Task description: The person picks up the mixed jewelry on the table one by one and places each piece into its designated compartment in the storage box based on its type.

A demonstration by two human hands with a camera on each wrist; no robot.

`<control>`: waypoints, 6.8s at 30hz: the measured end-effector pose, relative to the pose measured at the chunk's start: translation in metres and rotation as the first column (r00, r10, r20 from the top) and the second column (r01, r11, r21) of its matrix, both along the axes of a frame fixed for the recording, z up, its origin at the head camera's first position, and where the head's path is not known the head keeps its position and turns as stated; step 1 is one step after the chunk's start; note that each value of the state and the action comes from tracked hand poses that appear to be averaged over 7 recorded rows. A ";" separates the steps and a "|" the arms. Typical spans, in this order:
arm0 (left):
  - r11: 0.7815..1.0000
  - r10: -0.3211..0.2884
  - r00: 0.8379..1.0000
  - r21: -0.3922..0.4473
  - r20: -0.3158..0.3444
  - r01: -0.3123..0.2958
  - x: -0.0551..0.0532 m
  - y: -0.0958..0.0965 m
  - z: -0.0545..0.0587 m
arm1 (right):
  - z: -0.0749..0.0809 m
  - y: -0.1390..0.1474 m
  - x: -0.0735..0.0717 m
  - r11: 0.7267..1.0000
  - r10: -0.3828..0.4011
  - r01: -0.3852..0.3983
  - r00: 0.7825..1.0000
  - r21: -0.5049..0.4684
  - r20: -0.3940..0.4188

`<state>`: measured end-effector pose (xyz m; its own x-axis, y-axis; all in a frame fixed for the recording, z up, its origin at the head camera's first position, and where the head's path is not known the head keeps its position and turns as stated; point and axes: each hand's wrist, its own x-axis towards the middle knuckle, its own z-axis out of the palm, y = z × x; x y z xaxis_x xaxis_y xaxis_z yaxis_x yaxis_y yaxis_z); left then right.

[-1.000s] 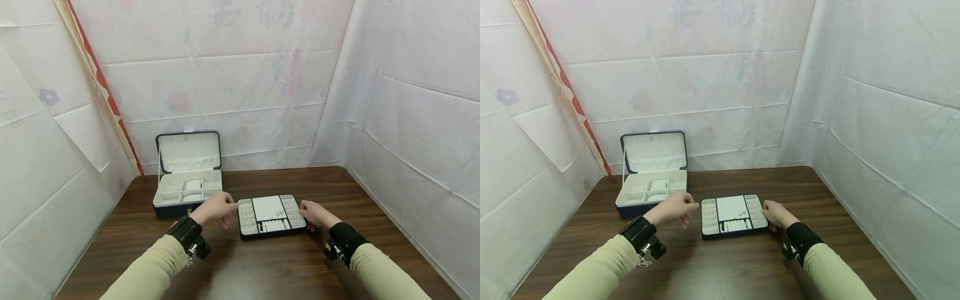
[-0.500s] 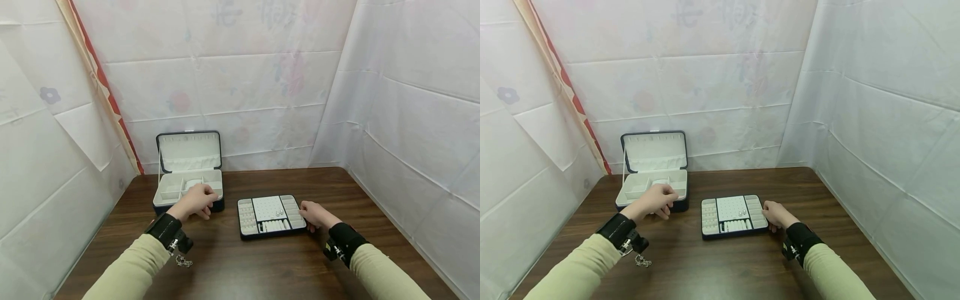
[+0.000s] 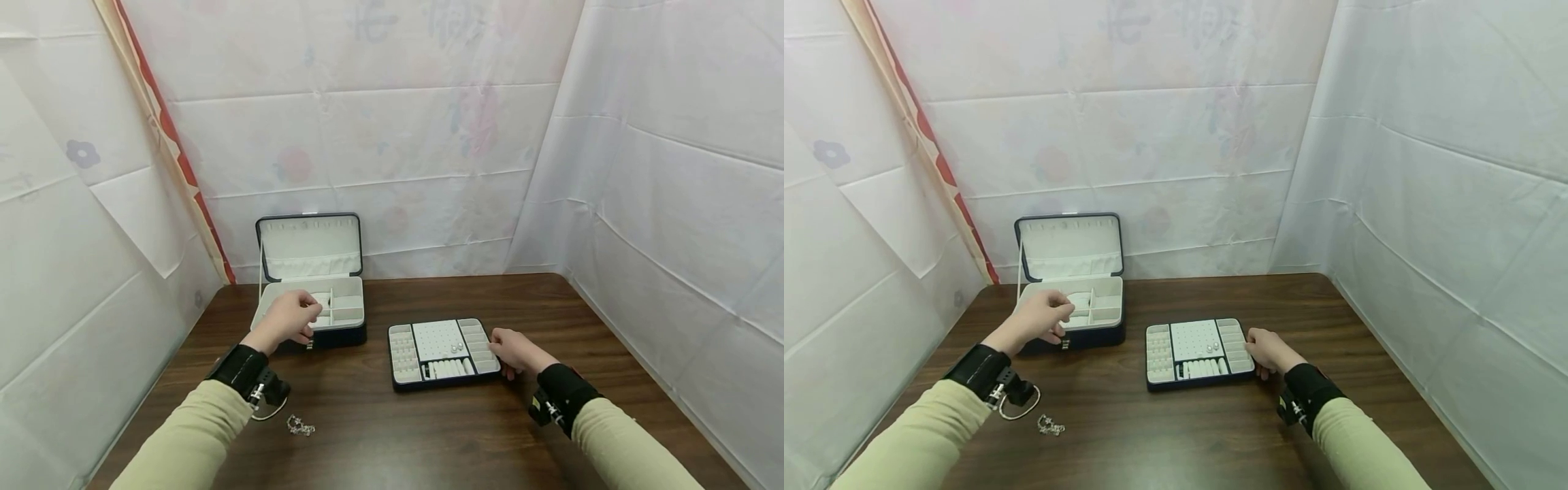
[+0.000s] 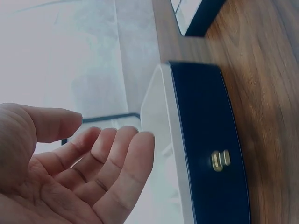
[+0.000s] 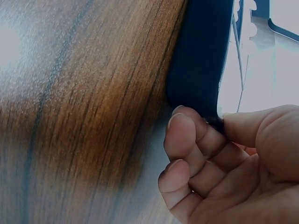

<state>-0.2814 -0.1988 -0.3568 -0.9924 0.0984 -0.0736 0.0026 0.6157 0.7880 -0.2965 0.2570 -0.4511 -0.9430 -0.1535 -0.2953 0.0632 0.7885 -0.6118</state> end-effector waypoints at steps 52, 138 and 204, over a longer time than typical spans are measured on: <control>0.938 0.244 0.970 -0.253 -0.010 -0.238 -0.025 -0.106 -0.053 | -0.003 -0.001 -0.005 0.999 -0.051 0.051 0.999 0.004 0.009; 0.982 0.152 0.988 -0.112 0.013 -0.150 -0.002 -0.072 -0.056 | 0.002 0.036 -0.011 0.979 -0.060 0.094 0.981 0.180 -0.186; 0.992 0.120 0.986 0.020 0.114 -0.123 0.061 0.022 -0.063 | 0.018 0.090 -0.022 0.979 0.064 -0.039 0.991 0.201 -0.120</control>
<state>-0.2206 -0.1769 -0.4200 -0.9827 -0.0193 -0.1844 -0.1607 0.5842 0.7955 -0.3189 0.3468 -0.4333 -0.9668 -0.1534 -0.2044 -0.0482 0.8949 -0.4437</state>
